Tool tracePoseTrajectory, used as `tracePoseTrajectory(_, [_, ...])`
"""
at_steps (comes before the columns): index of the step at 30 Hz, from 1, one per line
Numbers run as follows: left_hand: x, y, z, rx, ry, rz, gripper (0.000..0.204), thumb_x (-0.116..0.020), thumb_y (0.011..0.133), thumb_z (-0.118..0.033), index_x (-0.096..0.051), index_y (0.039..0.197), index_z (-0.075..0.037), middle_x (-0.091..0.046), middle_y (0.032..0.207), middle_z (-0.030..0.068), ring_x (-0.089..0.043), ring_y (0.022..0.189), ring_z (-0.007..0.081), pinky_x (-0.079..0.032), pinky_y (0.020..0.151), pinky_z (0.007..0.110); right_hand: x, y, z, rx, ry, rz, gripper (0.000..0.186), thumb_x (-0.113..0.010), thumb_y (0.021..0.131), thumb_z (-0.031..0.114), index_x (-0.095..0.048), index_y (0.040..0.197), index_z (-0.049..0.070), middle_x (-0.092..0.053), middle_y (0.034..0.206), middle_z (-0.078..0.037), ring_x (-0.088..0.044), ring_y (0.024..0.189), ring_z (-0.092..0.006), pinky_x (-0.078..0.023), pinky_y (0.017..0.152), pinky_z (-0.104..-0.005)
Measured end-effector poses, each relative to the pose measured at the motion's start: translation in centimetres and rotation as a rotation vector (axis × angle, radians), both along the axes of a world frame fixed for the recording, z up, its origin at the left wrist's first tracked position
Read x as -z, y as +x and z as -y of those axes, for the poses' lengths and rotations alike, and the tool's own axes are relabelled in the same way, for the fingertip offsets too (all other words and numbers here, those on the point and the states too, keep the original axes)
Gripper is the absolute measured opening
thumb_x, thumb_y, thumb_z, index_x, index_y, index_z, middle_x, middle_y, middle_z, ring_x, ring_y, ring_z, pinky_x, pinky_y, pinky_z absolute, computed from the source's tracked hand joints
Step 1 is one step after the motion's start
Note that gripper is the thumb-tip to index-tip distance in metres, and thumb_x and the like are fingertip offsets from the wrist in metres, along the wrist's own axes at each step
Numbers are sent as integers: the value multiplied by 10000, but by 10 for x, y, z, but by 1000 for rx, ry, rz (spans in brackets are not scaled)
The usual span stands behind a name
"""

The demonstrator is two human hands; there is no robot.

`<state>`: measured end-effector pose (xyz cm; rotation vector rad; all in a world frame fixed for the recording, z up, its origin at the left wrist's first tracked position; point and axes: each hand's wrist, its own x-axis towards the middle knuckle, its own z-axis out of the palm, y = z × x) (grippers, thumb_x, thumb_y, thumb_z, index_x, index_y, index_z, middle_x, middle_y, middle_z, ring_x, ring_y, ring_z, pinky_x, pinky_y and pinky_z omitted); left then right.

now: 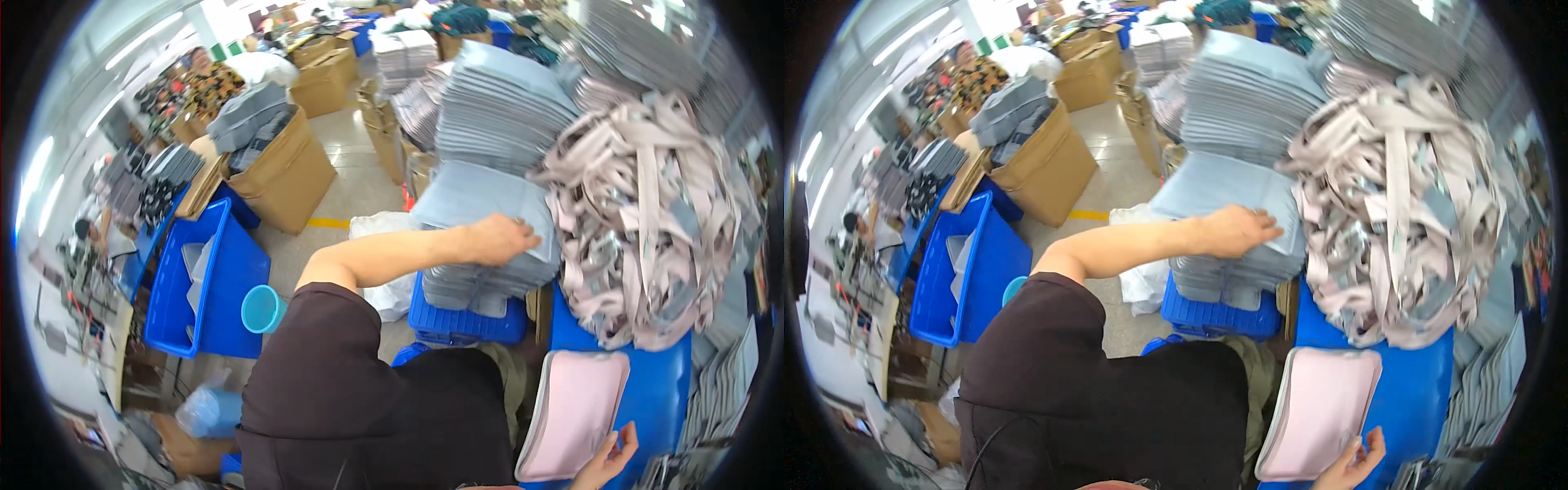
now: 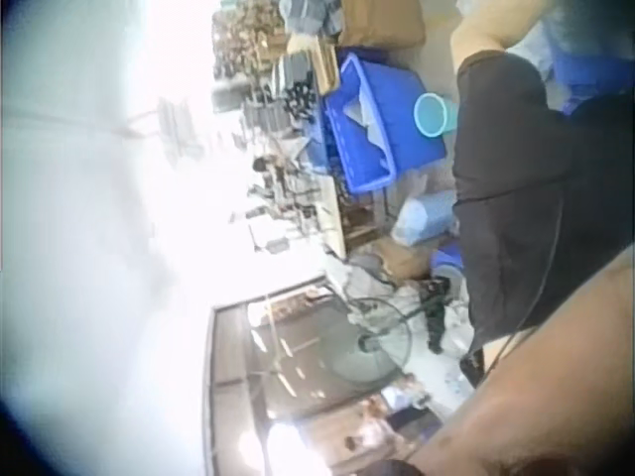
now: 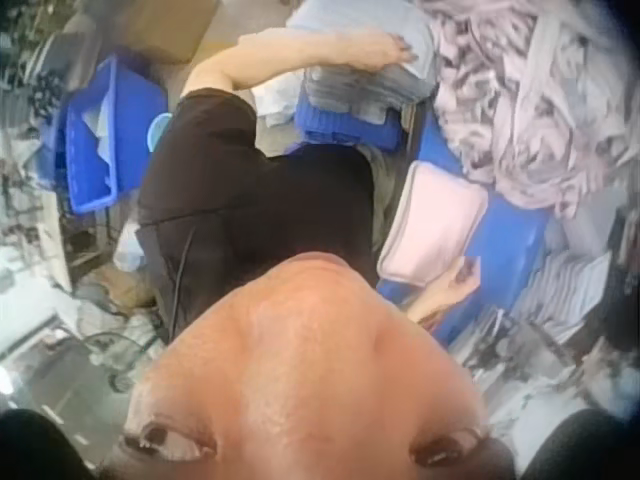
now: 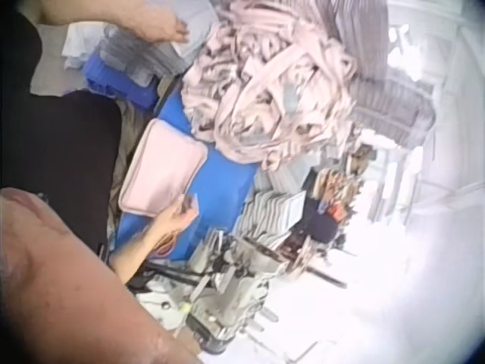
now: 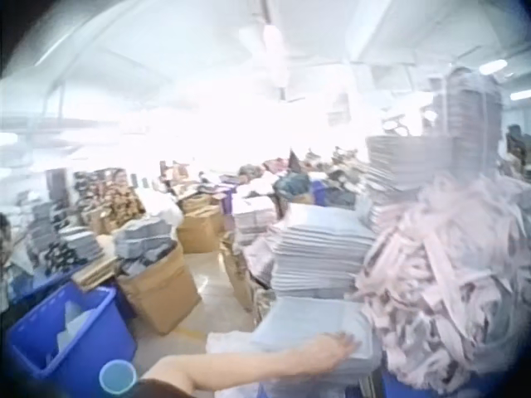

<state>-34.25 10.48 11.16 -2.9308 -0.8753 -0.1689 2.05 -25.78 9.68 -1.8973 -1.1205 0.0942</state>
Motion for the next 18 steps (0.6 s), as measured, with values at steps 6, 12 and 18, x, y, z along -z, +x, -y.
tracePoseTrajectory(6, [-58,-11,106,264,20,164,399,-562,924,-149,-574,1283,24,-686,1130,188,-719,904,340,-598,701,427,-19,-37,-49,-613,-54,-1342,756,-545,1034,524,-413,1517,-43,-479,1501,-266,-472,1391,-419,-410,1152,-550])
tracePoseTrajectory(12, [-39,16,183,726,-30,175,392,-577,947,-218,-611,1277,-10,-676,1161,126,-672,1004,283,-533,756,404,-21,-43,-107,-638,-290,-904,703,-617,1009,399,-426,1524,-41,-587,1404,-183,-636,1137,-267,-530,812,-359])
tracePoseTrajectory(18, [-8,51,179,859,53,338,345,-619,940,-281,-616,1217,-76,-637,1094,76,-657,1017,257,-513,788,436,-27,-45,-114,-477,-89,-1115,414,-581,1037,184,-569,1369,-63,-631,1333,-174,-645,1114,-277,-533,851,-385])
